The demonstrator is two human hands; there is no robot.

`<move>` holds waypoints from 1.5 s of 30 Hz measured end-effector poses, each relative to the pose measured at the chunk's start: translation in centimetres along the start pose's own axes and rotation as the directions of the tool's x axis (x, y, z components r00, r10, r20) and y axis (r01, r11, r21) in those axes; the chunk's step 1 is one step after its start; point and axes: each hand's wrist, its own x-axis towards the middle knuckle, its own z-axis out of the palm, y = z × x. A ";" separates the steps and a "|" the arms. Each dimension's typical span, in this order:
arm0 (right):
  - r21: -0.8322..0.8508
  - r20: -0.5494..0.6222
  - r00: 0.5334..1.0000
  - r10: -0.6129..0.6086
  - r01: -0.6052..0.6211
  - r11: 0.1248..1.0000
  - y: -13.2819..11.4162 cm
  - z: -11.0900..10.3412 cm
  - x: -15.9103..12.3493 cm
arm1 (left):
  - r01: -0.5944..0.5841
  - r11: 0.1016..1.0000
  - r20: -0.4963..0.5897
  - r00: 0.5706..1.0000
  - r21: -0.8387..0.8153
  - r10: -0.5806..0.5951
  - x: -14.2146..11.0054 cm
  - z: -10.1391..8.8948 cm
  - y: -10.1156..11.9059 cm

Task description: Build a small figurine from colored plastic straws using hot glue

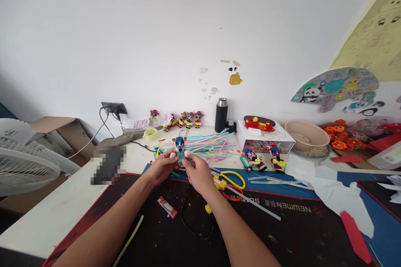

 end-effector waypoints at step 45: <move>-0.011 0.024 1.000 -0.012 0.012 1.000 -1.5 0.2 -0.6 | 0.028 0.995 -0.042 0.999 -0.096 -0.032 0.1 -0.3 0.0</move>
